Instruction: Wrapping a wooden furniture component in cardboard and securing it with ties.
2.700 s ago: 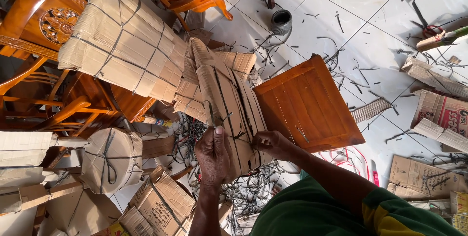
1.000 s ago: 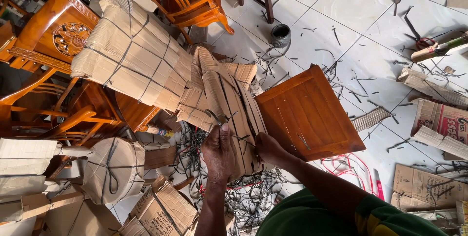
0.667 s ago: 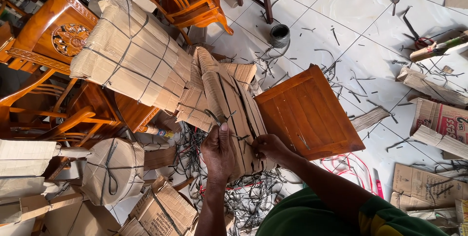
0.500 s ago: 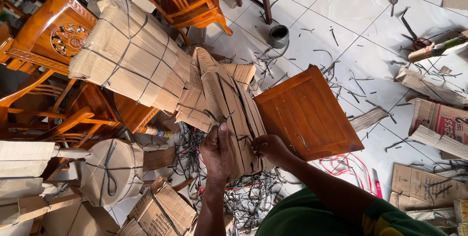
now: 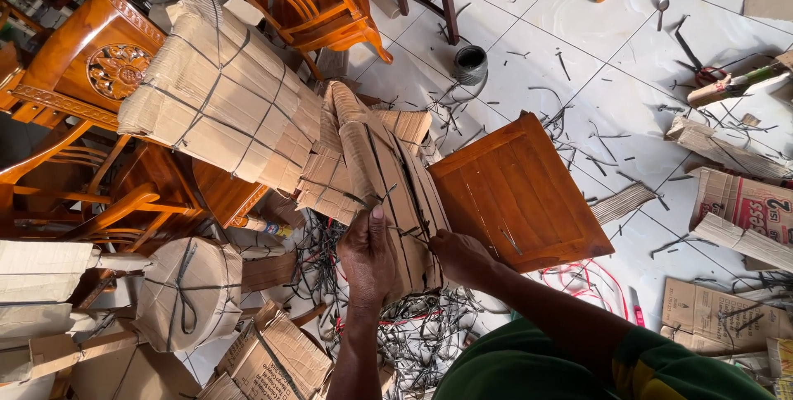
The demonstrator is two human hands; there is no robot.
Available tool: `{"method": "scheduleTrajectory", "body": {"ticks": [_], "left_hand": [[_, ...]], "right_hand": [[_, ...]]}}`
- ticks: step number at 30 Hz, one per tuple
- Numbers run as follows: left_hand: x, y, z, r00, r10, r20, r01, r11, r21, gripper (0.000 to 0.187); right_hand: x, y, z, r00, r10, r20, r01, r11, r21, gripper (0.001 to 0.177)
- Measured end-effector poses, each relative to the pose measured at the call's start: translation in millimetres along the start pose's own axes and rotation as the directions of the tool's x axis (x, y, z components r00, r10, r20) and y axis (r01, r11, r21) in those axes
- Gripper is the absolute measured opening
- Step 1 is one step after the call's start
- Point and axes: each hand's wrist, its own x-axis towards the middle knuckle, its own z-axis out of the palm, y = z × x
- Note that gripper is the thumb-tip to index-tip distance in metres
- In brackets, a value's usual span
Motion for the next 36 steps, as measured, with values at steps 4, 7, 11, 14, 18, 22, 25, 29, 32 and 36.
{"method": "scheduleTrajectory", "body": {"ticks": [4, 7, 11, 14, 18, 22, 25, 29, 32, 36], "left_hand": [[-0.6, -4.7, -0.8, 1.000, -0.005, 0.002, 0.005, 1.000, 0.008, 0.041], [-1.8, -15.5, -0.4, 1.000, 0.002, -0.005, -0.002, 1.000, -0.003, 0.042], [0.0, -7.4, -0.3, 1.000, -0.002, -0.007, 0.002, 1.000, -0.003, 0.043], [1.6, 1.5, 0.1, 1.000, 0.002, -0.018, -0.002, 1.000, -0.018, 0.041], [1.0, -5.5, 1.7, 1.000, 0.007, -0.008, -0.007, 1.000, 0.006, 0.038], [1.0, -7.5, -0.7, 1.000, 0.021, 0.004, -0.021, 1.000, -0.020, 0.037], [1.0, -15.2, -1.6, 0.998, 0.047, 0.044, -0.045, 0.998, -0.049, 0.032], [3.0, -4.5, -5.0, 0.990, 0.085, 0.111, -0.067, 0.985, -0.158, 0.027], [4.1, 5.1, -7.1, 0.969, 0.166, 0.184, -0.148, 0.983, -0.108, 0.025], [4.3, 22.4, -2.7, 0.969, 0.164, 0.183, -0.161, 0.986, -0.031, 0.020]], "right_hand": [[-3.9, 15.2, -7.4, 0.995, -0.100, -0.003, 0.095, 0.959, -0.268, 0.012], [-16.8, 16.6, -25.8, 0.996, -0.065, 0.056, 0.080, 0.932, -0.353, 0.019], [-26.3, 44.3, -48.3, 0.996, 0.036, 0.086, -0.006, 0.946, -0.324, 0.014], [-49.3, 36.5, -120.3, 0.987, 0.110, 0.115, -0.058, 0.919, -0.389, 0.017], [-69.6, 13.8, -191.5, 0.987, 0.120, 0.102, -0.144, 0.952, 0.270, 0.030], [-63.7, 3.8, -197.0, 0.993, -0.093, -0.068, 0.115, 0.734, 0.669, 0.033], [-60.0, -20.7, -209.5, 0.968, -0.197, -0.152, 0.234, 0.513, 0.826, 0.036], [-48.2, -78.8, -258.4, 0.893, -0.329, -0.307, 0.416, 0.344, 0.842, 0.028], [-30.5, -128.6, -282.1, 0.808, -0.368, -0.459, 0.586, 0.425, 0.690, 0.026], [-8.8, -177.3, -292.3, 0.771, -0.437, -0.464, 0.635, 0.470, 0.613, 0.022]]}}
